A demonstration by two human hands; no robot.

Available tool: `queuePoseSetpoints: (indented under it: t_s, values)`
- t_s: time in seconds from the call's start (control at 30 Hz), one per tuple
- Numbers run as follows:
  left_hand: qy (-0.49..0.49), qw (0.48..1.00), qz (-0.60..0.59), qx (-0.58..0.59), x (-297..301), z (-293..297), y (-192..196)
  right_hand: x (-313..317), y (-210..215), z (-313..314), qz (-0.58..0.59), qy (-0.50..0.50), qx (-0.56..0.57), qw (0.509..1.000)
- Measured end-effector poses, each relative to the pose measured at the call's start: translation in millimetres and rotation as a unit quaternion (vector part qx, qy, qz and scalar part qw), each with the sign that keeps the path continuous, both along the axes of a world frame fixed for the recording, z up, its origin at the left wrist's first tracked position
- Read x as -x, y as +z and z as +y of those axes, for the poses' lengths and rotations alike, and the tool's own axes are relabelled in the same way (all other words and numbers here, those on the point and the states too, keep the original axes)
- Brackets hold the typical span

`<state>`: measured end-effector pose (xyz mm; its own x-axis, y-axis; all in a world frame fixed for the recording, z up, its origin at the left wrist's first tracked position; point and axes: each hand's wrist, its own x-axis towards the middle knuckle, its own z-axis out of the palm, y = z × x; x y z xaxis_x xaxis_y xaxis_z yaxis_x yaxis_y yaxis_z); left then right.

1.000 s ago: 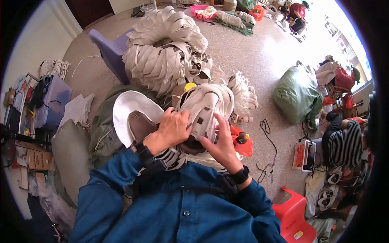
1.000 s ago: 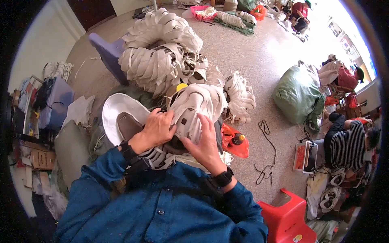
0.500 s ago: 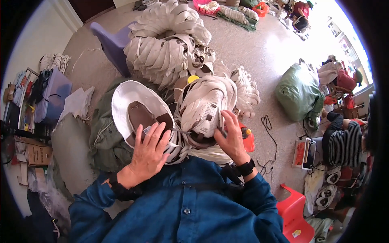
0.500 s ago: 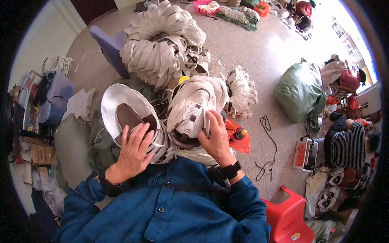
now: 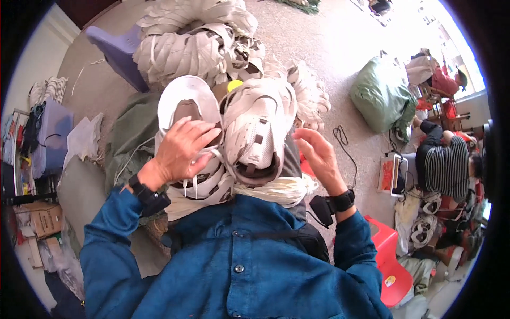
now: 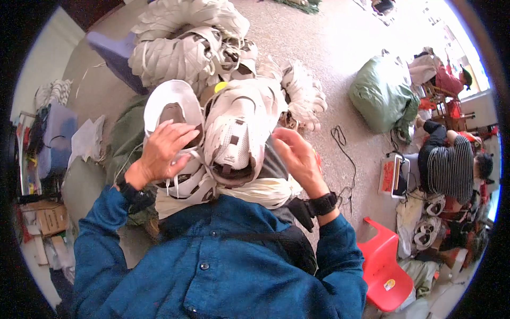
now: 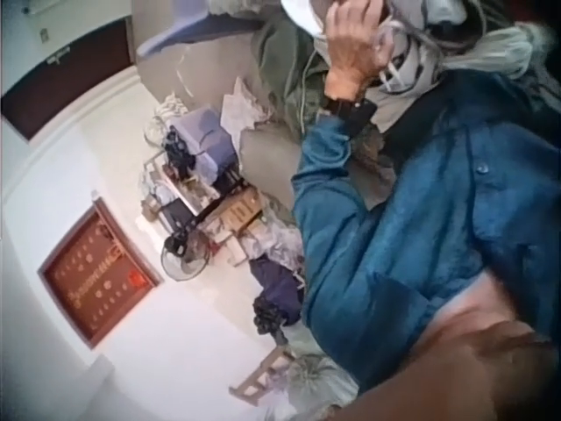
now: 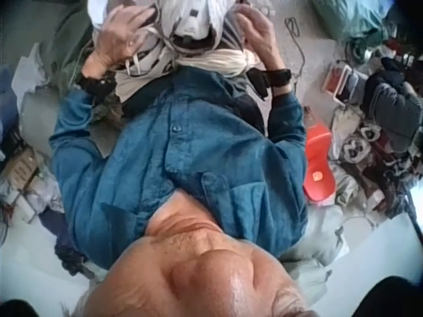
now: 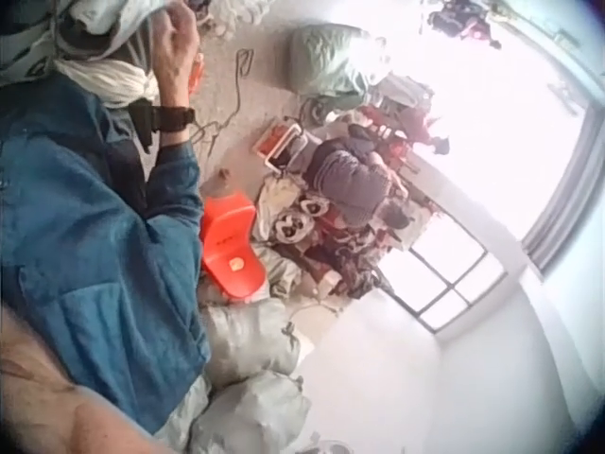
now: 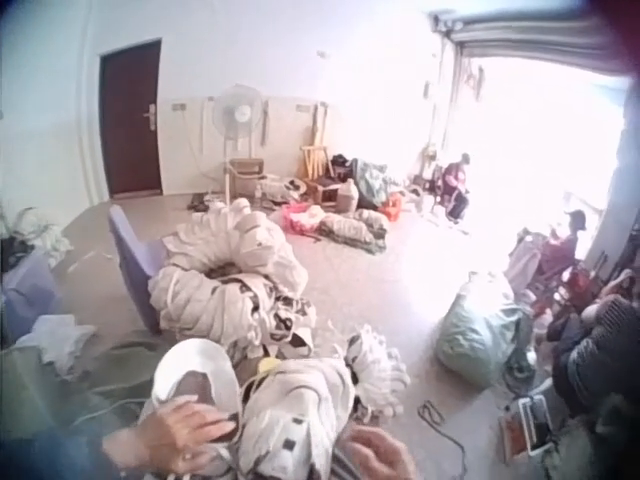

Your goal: The recorder is threading laces through the eyelets of a white shoe upper.

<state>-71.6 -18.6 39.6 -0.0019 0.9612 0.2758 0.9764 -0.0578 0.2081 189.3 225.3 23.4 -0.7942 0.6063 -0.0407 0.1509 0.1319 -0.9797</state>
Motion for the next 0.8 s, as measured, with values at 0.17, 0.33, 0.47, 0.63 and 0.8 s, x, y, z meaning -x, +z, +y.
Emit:
queuePoseSetpoints:
  t_s: [0.17,0.33,0.47,0.63,0.8]
  values:
    - [0.021,1.0,0.009,-0.017,-10,-8,0,-61,0,-2,-0.114,0.09,-0.181,0.973]
    - [0.025,0.999,-0.002,-0.032,-18,-8,10,-73,-2,-21,-0.1,0.165,-0.273,0.943]
    - [-0.003,0.994,-0.034,-0.105,-48,-9,36,-74,-9,-35,-0.062,0.197,-0.336,0.919]
    - [-0.087,0.982,-0.15,-0.073,-103,3,52,-73,-14,-37,-0.103,0.183,-0.342,0.916]
    - [-0.11,0.952,-0.285,0.014,-127,14,32,-71,-21,-39,-0.079,0.18,-0.355,0.914]
